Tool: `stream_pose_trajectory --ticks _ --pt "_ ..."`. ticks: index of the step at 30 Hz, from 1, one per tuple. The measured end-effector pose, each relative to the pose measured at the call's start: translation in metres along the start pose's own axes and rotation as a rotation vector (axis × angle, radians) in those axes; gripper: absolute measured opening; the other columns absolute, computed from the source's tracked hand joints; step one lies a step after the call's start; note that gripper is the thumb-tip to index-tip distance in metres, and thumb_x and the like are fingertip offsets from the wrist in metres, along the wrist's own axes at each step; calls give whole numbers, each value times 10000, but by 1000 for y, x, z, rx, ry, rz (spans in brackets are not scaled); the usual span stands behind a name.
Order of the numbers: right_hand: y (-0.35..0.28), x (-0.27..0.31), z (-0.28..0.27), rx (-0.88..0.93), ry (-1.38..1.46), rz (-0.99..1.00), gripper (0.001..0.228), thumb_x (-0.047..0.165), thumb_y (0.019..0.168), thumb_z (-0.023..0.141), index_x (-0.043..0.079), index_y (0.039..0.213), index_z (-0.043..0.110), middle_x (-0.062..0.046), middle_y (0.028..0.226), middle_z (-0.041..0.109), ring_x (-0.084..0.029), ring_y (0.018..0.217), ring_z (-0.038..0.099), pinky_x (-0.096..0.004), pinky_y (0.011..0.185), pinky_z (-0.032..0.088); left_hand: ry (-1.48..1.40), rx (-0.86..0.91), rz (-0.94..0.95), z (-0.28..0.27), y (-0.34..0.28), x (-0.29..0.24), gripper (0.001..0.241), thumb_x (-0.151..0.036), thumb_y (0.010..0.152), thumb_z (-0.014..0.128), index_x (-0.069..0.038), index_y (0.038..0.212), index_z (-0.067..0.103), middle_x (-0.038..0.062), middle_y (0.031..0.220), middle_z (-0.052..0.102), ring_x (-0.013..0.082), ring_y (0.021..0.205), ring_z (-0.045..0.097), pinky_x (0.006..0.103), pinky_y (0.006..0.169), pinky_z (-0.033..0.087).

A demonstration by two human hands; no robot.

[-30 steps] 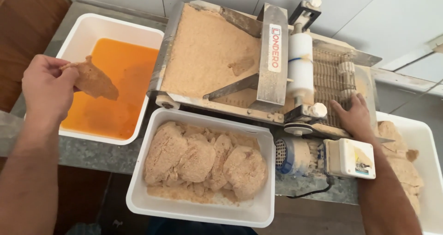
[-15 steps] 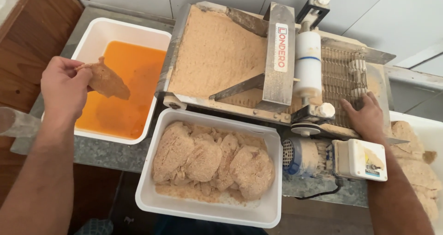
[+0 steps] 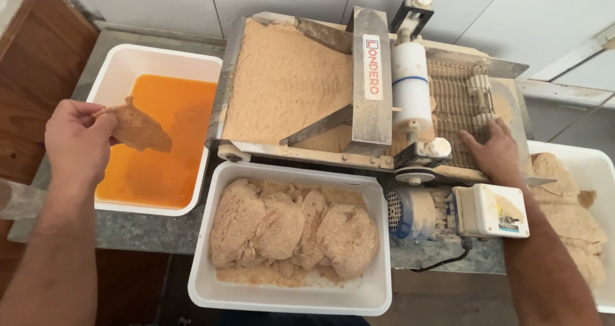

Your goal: The person is breading chicken breasts by dipping them in an egg wash and then placing them onto a breading machine's conveyor belt, finally collecting the breaded pieces into a bin.

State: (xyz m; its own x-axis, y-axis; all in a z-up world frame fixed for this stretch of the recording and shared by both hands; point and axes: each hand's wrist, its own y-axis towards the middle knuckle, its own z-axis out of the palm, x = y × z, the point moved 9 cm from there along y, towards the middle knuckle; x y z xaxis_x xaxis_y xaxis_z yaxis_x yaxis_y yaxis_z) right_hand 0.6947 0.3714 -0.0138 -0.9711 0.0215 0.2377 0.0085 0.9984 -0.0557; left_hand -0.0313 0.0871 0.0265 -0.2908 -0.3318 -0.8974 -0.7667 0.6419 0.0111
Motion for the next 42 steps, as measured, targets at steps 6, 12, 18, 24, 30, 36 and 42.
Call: stream_pose_trajectory --ticks 6,12,18,24,30,36,42 --pt "-12 15 -10 42 37 48 890 620 945 564 -43 1522 420 -232 1651 301 -448 1444 362 -585 1168 301 48 4 -27 -1 -8 -14 46 -82 1025 610 -80 1054 575 81 1082 661 172 979 689 316 772 657" --pt "6 -10 5 -27 32 -11 943 668 922 576 -76 1491 462 -276 1602 373 -455 1435 376 -536 1172 285 18 -24 100 -1 16 21 147 -73 995 666 -53 1135 626 109 1039 694 160 886 707 310 734 662" --pt "1 -5 0 -12 44 11 898 600 955 572 -53 1543 387 -247 1623 333 -421 1464 341 -520 1189 270 19 55 -5 9 16 23 154 -170 1051 484 -201 1201 486 26 1211 628 225 989 730 270 716 536" --pt "0 -5 0 1 46 31 921 624 966 562 -95 1514 388 -276 1617 322 -438 1467 325 -546 1197 259 -264 184 286 50 49 -28 64 -223 1147 464 -209 1206 442 -25 1210 565 116 1115 658 341 893 624" --pt "20 -33 13 -88 63 -13 883 617 972 589 -114 1458 494 -312 1532 443 -466 1397 412 -530 1160 302 -611 139 49 134 3 -129 176 -127 938 662 -212 1038 544 -9 1027 632 123 878 771 284 728 754" --pt "41 -80 26 -169 113 40 872 790 947 685 35 1383 656 -237 1345 622 -430 1244 592 -528 1083 447 -482 205 -75 244 22 -47 209 -157 875 681 -73 1054 612 59 844 600 212 625 723 309 507 691" --pt "17 -56 7 -93 291 272 817 826 959 690 141 1403 652 -146 1267 678 -382 1194 628 -526 981 497 -197 218 71 213 3 -57 382 -115 914 652 37 1264 638 186 937 687 289 721 777 327 586 681"
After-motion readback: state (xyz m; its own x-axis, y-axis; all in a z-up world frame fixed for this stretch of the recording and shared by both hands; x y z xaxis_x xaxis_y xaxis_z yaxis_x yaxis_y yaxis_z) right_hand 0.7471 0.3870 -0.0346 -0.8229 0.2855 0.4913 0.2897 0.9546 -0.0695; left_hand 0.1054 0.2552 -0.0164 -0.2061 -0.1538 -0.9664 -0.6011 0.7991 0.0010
